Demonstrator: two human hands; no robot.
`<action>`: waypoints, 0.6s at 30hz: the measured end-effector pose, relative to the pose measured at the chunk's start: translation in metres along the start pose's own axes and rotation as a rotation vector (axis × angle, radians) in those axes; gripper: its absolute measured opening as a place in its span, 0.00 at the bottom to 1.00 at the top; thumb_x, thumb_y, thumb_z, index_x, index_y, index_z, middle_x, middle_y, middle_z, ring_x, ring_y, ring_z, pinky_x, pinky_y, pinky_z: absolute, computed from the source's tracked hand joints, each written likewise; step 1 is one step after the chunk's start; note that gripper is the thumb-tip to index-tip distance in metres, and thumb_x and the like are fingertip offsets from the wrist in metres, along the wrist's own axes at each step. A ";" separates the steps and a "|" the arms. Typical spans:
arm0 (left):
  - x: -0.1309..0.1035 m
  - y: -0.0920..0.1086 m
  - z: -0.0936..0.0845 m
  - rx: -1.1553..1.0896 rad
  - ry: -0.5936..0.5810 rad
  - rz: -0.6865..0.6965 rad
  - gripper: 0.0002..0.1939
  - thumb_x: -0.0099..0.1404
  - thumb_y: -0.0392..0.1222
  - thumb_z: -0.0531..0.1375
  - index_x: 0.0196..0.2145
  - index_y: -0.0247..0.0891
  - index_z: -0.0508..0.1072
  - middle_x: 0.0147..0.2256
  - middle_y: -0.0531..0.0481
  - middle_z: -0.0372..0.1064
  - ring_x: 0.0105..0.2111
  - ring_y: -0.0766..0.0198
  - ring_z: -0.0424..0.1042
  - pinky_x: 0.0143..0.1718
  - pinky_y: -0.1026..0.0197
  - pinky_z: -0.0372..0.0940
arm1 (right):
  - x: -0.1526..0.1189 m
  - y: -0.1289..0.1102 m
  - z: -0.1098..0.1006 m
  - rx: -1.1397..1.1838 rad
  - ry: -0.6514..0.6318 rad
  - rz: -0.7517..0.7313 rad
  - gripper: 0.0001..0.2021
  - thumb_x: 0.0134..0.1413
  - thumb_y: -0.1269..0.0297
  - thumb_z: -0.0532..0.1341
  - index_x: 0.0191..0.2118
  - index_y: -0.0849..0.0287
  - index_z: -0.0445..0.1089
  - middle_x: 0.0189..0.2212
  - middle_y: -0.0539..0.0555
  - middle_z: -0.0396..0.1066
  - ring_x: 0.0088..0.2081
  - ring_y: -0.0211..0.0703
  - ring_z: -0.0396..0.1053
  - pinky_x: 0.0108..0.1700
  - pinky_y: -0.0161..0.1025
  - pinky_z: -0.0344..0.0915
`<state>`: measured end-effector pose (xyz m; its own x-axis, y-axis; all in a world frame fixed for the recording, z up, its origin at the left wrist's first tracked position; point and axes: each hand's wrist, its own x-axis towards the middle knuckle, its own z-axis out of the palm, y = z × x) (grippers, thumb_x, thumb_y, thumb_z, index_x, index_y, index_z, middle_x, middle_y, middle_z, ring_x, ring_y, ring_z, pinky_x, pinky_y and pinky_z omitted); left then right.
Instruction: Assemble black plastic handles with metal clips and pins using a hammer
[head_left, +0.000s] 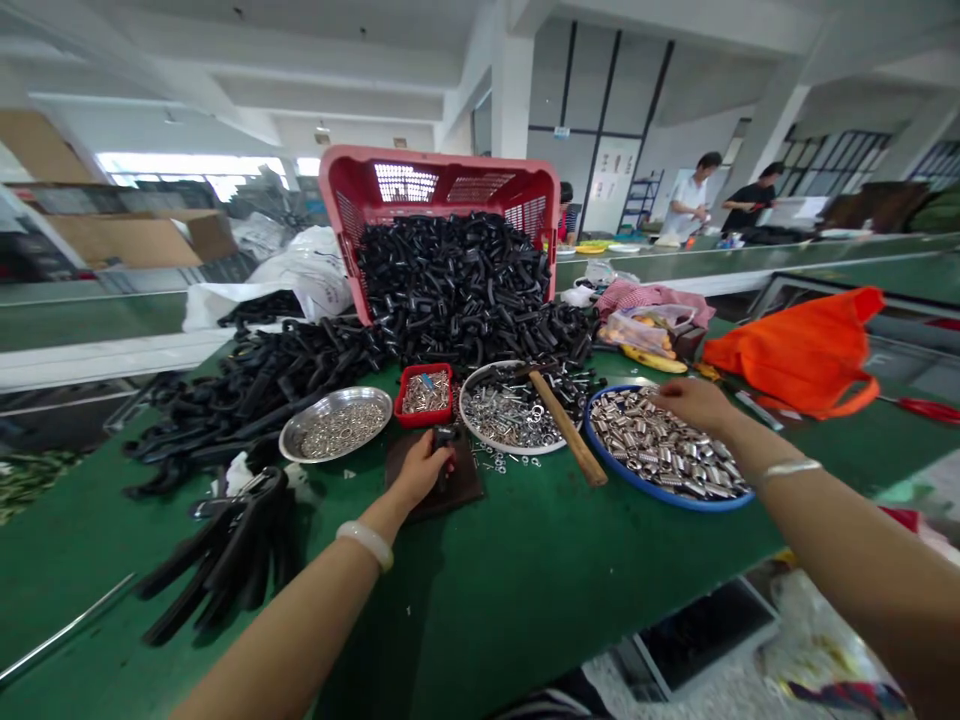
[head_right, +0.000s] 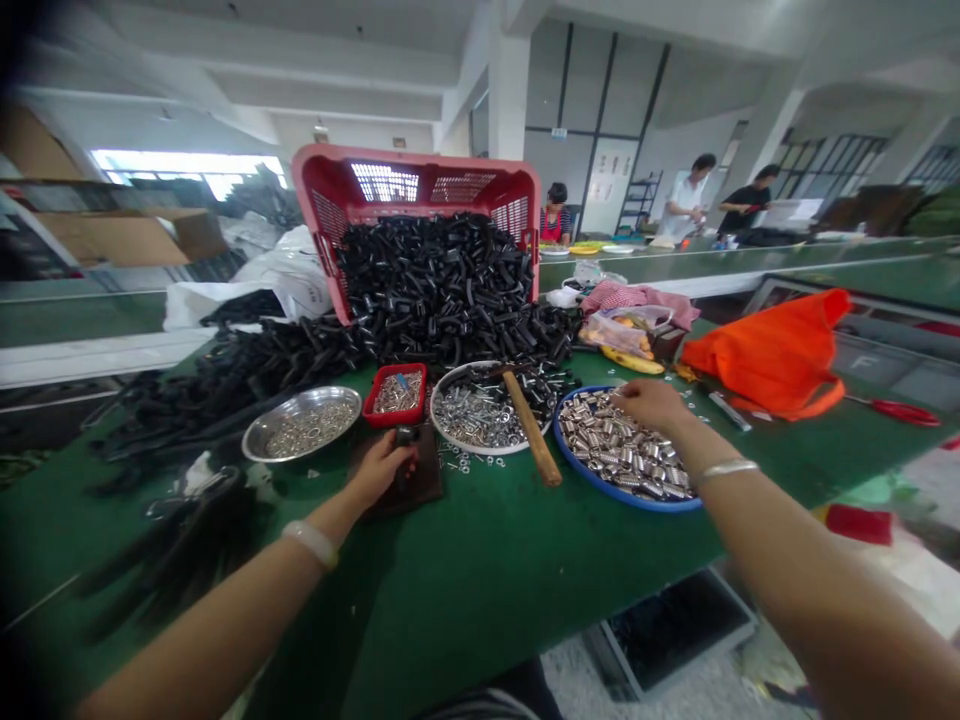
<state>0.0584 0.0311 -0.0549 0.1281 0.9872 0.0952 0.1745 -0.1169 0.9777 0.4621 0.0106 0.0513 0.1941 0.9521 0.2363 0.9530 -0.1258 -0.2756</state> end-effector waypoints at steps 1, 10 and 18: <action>0.001 0.001 0.000 -0.011 -0.018 -0.041 0.09 0.52 0.39 0.52 0.33 0.36 0.64 0.24 0.55 0.65 0.22 0.69 0.66 0.24 0.66 0.61 | -0.006 -0.003 0.001 0.162 0.002 0.021 0.11 0.48 0.60 0.56 0.29 0.62 0.70 0.30 0.59 0.71 0.28 0.42 0.68 0.21 0.34 0.60; 0.018 0.033 0.033 0.689 -0.320 0.185 0.12 0.49 0.37 0.58 0.34 0.35 0.72 0.34 0.48 0.72 0.33 0.60 0.69 0.36 0.62 0.62 | -0.089 -0.133 0.061 1.484 -0.331 0.037 0.18 0.37 0.58 0.66 0.36 0.57 0.64 0.28 0.50 0.71 0.22 0.35 0.67 0.13 0.26 0.50; 0.005 0.035 0.050 1.148 -0.438 0.357 0.14 0.51 0.39 0.57 0.38 0.41 0.72 0.39 0.46 0.70 0.37 0.55 0.69 0.36 0.59 0.63 | -0.050 -0.168 0.115 1.662 -0.222 0.232 0.16 0.31 0.60 0.69 0.27 0.61 0.64 0.23 0.48 0.69 0.19 0.29 0.60 0.13 0.25 0.48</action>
<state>0.1136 0.0269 -0.0291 0.6129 0.7894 0.0344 0.7751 -0.6091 0.1676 0.2653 0.0166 -0.0213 0.1127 0.9931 -0.0329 -0.3740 0.0118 -0.9274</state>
